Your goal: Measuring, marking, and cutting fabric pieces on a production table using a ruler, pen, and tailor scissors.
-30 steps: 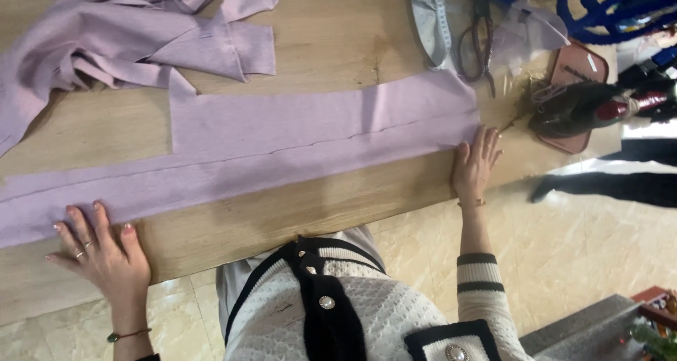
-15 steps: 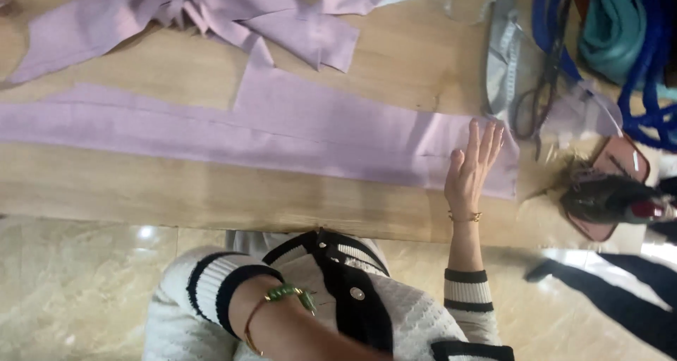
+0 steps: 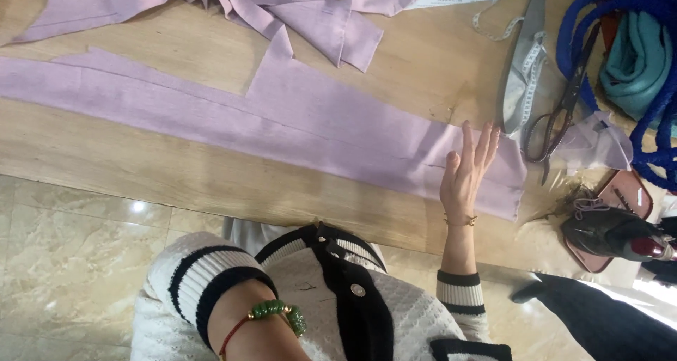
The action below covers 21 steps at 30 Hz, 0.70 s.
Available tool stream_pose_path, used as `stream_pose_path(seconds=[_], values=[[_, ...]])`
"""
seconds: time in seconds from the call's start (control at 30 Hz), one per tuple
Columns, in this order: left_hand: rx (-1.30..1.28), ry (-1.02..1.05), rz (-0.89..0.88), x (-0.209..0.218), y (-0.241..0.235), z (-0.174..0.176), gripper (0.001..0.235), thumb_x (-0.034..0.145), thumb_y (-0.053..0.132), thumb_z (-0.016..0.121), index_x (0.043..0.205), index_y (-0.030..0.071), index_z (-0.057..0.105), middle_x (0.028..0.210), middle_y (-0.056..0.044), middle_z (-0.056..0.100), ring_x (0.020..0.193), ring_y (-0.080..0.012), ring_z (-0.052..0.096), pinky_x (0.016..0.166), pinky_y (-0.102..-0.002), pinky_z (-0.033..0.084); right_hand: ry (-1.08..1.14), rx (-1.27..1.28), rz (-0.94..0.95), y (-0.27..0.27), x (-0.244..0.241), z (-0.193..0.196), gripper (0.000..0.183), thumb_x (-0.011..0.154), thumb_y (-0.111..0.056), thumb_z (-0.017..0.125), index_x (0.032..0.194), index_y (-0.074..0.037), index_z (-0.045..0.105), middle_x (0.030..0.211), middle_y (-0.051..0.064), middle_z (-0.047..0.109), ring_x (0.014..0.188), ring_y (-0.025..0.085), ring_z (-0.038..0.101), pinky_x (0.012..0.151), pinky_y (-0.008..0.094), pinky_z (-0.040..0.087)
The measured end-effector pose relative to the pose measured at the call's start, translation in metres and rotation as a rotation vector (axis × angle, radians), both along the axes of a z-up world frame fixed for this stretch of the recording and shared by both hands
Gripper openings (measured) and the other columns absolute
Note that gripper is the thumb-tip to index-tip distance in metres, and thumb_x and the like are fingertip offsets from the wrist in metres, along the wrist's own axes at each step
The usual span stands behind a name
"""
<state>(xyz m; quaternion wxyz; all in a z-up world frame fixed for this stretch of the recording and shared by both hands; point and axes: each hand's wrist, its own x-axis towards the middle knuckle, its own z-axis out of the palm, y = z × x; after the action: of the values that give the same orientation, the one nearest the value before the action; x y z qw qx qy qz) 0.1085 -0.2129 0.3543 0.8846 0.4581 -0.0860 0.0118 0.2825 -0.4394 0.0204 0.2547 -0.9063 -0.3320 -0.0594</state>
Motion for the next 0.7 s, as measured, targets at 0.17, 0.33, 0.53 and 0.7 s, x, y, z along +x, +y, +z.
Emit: stream_pose_path(seconds=[0.17,0.33,0.53,0.7], values=[[0.003,-0.008,-0.078,-0.015,0.014,-0.035,0.071,0.102,0.066,0.037,0.133,0.005,0.054,0.140,-0.011,0.055,0.141,-0.0266,0.052,0.127,-0.044,0.037,0.017,0.011,0.017,0.005,0.000,0.000,0.075,0.108,-0.061,0.021,0.156,-0.010,0.047,0.166,0.022,0.022,0.154,0.043,0.009,0.123,0.062,0.011],[0.011,-0.030,-0.153,-0.029,0.015,-0.080,0.076,0.104,0.071,0.029,0.138,0.006,0.050,0.145,-0.011,0.052,0.144,-0.0244,0.049,0.130,-0.042,0.036,0.042,0.008,0.032,0.009,0.010,-0.008,0.078,0.104,-0.065,0.018,0.157,-0.014,0.045,0.167,0.021,0.018,0.154,0.042,0.006,0.124,0.060,0.009],[0.701,0.223,0.249,-0.045,0.027,-0.159,0.041,0.093,0.030,0.066,0.129,0.011,0.058,0.141,-0.007,0.058,0.134,-0.0231,0.055,0.117,-0.041,0.043,0.042,-0.029,0.168,0.054,0.025,0.012,0.064,0.111,-0.053,0.023,0.159,-0.015,0.038,0.169,0.021,0.018,0.158,0.043,0.007,0.127,0.063,0.014],[1.641,0.426,0.743,-0.134,0.076,-0.315,0.055,0.097,0.046,0.059,0.141,0.013,0.055,0.155,-0.013,0.045,0.152,-0.0386,0.027,0.125,-0.065,0.010,0.067,-0.048,0.390,0.144,0.039,0.022,0.049,0.108,-0.029,0.053,0.153,-0.009,0.044,0.164,0.023,0.029,0.152,0.046,0.020,0.125,0.061,0.016]])
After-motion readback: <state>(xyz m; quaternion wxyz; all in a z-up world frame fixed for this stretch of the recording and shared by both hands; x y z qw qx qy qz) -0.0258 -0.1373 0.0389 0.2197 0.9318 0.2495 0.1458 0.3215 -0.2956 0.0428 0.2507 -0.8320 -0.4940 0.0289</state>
